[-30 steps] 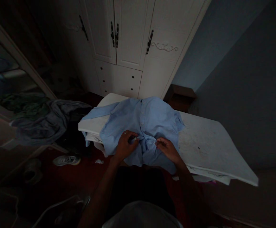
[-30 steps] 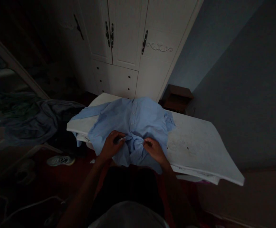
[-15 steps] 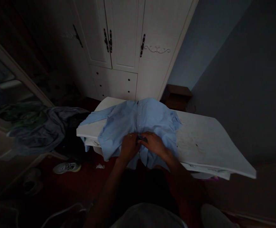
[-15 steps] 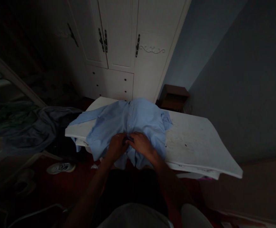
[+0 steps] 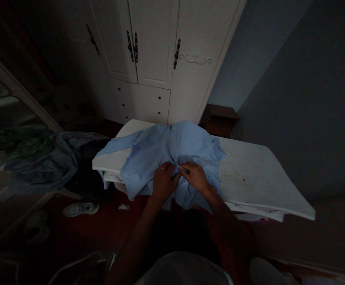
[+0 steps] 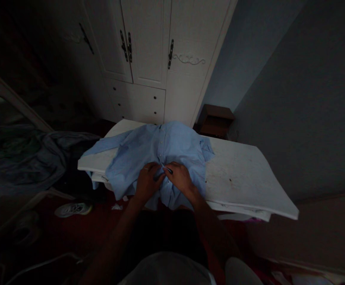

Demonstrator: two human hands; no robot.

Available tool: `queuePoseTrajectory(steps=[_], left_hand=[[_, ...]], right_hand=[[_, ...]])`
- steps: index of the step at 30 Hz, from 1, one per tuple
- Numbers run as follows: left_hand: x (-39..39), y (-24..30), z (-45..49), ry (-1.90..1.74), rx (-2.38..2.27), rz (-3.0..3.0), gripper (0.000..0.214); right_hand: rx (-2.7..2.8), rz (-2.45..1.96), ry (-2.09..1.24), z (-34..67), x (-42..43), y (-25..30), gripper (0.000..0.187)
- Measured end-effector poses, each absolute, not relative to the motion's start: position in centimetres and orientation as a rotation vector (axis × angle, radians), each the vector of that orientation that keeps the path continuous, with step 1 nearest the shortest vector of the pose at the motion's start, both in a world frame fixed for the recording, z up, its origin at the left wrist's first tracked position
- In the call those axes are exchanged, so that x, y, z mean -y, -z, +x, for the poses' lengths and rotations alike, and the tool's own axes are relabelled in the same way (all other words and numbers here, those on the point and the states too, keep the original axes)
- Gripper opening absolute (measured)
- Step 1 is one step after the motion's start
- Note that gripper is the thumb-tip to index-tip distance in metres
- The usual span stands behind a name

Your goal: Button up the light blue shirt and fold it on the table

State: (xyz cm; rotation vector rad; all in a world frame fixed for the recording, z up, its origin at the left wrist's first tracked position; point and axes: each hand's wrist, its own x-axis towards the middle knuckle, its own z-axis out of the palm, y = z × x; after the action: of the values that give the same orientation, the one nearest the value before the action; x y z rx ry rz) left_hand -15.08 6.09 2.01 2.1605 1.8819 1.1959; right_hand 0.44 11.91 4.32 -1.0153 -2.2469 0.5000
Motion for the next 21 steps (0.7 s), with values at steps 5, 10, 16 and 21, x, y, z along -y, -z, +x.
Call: queuePoseTrajectory(steps=[5,10,16,21], left_hand=[[-6.7,-2.4,-14.1,-1.135,-1.912,2.227,0.029],[-7.1,-2.3,-13.9,-1.149,-1.885,2.135,0.024],[-7.5,-2.0,-14.2,-1.163,-1.85,2.072,0.02],[-8.1,-1.5,-14.9,-1.147,-1.769,2.031,0.016]], right_hand=[[2.183,-1.075,-0.582,0.8,-12.1,-3.9,0.019],[2.018,-1.039,-0.87,1.1,-12.8,-3.2,0.021],[1.903,-0.93,-1.154,0.9,-13.3,-2.9,0.023],[1.85,-0.912,-1.165,0.6,-13.5,-2.1,0.022]])
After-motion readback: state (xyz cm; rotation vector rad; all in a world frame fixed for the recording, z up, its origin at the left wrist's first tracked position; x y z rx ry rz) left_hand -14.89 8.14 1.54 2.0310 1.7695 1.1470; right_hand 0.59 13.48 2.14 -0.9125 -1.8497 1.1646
